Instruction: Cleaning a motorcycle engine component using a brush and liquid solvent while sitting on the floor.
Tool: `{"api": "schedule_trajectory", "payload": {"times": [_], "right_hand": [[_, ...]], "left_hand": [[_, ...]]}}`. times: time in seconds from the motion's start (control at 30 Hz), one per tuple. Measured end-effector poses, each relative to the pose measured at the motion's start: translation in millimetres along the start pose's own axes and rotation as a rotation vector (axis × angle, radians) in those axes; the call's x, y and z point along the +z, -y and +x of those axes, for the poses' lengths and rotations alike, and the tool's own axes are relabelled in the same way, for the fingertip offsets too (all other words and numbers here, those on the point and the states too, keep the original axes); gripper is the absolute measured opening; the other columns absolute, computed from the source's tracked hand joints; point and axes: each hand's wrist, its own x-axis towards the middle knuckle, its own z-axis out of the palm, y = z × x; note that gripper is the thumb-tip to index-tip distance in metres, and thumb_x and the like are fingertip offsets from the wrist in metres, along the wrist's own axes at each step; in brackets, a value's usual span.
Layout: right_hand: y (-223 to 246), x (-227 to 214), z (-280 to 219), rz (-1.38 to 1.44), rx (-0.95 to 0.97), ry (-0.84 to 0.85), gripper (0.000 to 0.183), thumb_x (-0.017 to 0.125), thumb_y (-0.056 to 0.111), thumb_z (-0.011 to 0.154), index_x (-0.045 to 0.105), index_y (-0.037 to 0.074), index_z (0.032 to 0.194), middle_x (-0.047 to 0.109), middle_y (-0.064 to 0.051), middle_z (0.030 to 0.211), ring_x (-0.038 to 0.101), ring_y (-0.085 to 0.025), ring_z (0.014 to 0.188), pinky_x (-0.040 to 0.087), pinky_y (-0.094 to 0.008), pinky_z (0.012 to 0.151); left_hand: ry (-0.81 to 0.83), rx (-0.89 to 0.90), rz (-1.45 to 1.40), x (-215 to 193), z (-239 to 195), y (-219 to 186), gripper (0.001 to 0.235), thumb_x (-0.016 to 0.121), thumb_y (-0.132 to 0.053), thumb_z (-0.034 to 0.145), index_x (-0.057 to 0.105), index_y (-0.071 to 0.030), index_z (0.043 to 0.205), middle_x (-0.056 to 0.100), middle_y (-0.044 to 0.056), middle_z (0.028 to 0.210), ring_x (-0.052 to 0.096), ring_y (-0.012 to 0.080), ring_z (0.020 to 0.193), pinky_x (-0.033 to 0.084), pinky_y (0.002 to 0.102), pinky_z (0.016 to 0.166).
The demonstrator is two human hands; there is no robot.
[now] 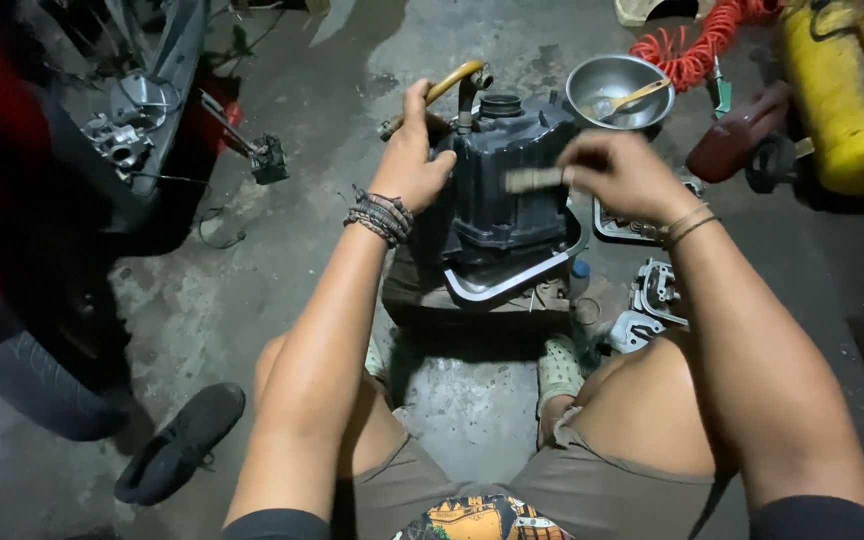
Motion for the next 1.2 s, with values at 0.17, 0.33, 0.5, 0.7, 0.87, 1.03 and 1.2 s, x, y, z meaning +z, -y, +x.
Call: {"api": "schedule_trajectory", "payload": {"times": [0.17, 0.33, 0.5, 0.7, 0.87, 1.03, 1.2], "right_hand": [[-7.2, 1.6, 1.7, 0.024, -0.03, -0.091, 0.016, 0.067, 0.0, 0.094, 0.073, 0.004, 0.108, 0.068, -0.008, 0.086, 0.058, -0.017, 0.069, 0.05, -0.032, 0.064], [-1.4, -5.2, -0.8, -0.079, -0.059, -0.069, 0.016, 0.068, 0.004, 0.093, 0.075, 0.007, 0.107, 0.073, -0.006, 0.089, 0.061, -0.018, 0.07, 0.051, -0.034, 0.068], [-19.0, 5.0, 6.0, -0.035, -0.071, -0.053, 0.014, 0.071, 0.002, 0.09, 0.075, 0.005, 0.102, 0.07, -0.004, 0.087, 0.06, -0.017, 0.073, 0.051, -0.033, 0.071], [-5.5, -1.7, -1.9, -0.037, -0.037, -0.052, 0.013, 0.069, 0.003, 0.089, 0.075, 0.005, 0.101, 0.071, -0.005, 0.083, 0.06, -0.017, 0.07, 0.051, -0.033, 0.07], [-21.7, 4.2, 3.4, -0.044, 0.051, 0.13, 0.011, 0.072, 0.005, 0.089, 0.075, 0.008, 0.099, 0.071, -0.003, 0.079, 0.062, -0.016, 0.066, 0.052, -0.032, 0.063], [-13.1, 2.4, 0.0, -0.025, -0.042, -0.259, 0.011, 0.068, 0.002, 0.094, 0.072, 0.001, 0.103, 0.065, -0.006, 0.077, 0.056, -0.018, 0.066, 0.048, -0.033, 0.064], [-16.8, 4.2, 0.0, -0.26, 0.041, 0.092, 0.014, 0.075, 0.011, 0.084, 0.077, 0.011, 0.098, 0.074, -0.004, 0.081, 0.064, -0.022, 0.067, 0.052, -0.039, 0.069]], "left_hand": [[-0.007, -0.018, 0.02, 3.7, 0.3, 2.2, 0.09, 0.062, -0.006, 0.079, 0.015, -0.02, 0.154, 0.066, 0.018, 0.126, 0.071, 0.0343, 0.107, 0.057, 0.043, 0.09], [-0.005, 0.035, 0.034, 5.1, 0.6, 3.1, 0.09, 0.062, -0.006, 0.08, 0.012, -0.013, 0.155, 0.047, 0.025, 0.154, 0.059, 0.0424, 0.131, 0.051, 0.046, 0.106], [0.005, 0.015, 0.028, 2.7, -0.7, -0.4, 0.089, 0.06, -0.007, 0.079, 0.013, -0.013, 0.155, 0.057, 0.026, 0.142, 0.067, 0.0414, 0.116, 0.054, 0.045, 0.096], [0.014, -0.02, 0.023, -1.0, 1.1, -10.7, 0.088, 0.06, -0.006, 0.079, 0.015, -0.014, 0.153, 0.061, 0.024, 0.133, 0.068, 0.0391, 0.113, 0.056, 0.045, 0.093], [0.024, -0.041, 0.032, -1.6, 0.0, -11.2, 0.088, 0.061, -0.005, 0.08, 0.014, -0.019, 0.153, 0.066, 0.02, 0.126, 0.072, 0.0358, 0.106, 0.058, 0.045, 0.087], [0.026, -0.019, 0.054, 0.3, -0.3, -8.6, 0.09, 0.061, -0.007, 0.081, 0.011, -0.015, 0.155, 0.065, 0.023, 0.129, 0.07, 0.039, 0.11, 0.056, 0.046, 0.092], [0.027, -0.029, 0.034, -1.9, -1.7, -11.0, 0.089, 0.061, -0.006, 0.08, 0.013, -0.017, 0.155, 0.065, 0.022, 0.128, 0.07, 0.0382, 0.11, 0.057, 0.046, 0.091]]}}
